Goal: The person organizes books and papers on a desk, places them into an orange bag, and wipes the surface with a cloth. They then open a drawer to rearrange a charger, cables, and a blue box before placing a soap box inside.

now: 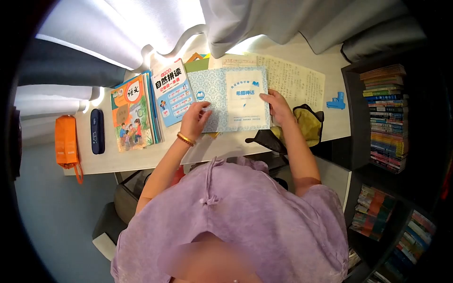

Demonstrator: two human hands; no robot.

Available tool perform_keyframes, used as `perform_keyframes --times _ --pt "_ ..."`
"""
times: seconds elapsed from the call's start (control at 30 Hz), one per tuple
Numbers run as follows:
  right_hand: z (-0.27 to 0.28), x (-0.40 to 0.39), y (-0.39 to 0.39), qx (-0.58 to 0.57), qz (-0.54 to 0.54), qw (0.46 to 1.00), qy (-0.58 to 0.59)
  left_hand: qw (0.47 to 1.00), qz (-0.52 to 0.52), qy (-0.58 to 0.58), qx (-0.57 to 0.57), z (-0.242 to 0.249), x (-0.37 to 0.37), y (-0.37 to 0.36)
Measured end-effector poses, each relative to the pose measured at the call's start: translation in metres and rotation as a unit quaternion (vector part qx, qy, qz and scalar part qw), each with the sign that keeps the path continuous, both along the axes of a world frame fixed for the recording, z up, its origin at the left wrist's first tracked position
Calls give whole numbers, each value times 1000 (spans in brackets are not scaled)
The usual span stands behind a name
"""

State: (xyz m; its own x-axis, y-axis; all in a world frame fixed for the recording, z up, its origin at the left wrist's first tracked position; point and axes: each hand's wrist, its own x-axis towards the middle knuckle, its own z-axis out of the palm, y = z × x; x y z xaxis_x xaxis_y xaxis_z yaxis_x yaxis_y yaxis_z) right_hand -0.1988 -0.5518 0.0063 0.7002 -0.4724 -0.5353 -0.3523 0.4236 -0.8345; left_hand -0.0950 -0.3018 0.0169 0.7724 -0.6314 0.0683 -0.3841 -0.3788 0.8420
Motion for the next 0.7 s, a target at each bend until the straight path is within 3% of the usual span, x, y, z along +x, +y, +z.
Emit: perform_keyframes --times 0.13,0.2,0.27,0.37,0.43,0.47,0.5,0.53,0.57,0.6,0.67,0.7 --pt "9 -17 -1 -22 37 999 -16 1000 -18 26 1 -3 -5 -8" --pt "30 -25 0 56 6 992 -114 1000 -30 4 -3 -5 -9 -12" --pt "40 -27 0 47 22 992 -115 999 -37 -19 -7 -1 -11 -17" --pt "65 -40 -1 194 21 944 -265 996 -9 -59 -58 12 -16 -25" --pt "80 -42 1 223 29 925 -306 995 29 66 -73 18 -13 -27" --pt "84 -43 3 255 36 903 -343 995 30 64 -76 16 -11 -26" --pt "85 -42 3 291 47 867 -402 981 45 155 -108 12 -7 -26" --pt "84 -44 5 291 47 867 -402 958 57 248 -132 16 -6 -25" --pt "83 -44 5 313 44 850 -422 958 59 247 -134 20 -5 -24" --pt "83 -42 6 335 41 831 -442 904 40 392 -165 27 -4 -23" --pt "83 -37 5 344 47 831 -434 731 -2 648 -215 44 -3 -19" --pt "85 -33 8 336 63 836 -430 729 4 648 -221 43 -4 -16"
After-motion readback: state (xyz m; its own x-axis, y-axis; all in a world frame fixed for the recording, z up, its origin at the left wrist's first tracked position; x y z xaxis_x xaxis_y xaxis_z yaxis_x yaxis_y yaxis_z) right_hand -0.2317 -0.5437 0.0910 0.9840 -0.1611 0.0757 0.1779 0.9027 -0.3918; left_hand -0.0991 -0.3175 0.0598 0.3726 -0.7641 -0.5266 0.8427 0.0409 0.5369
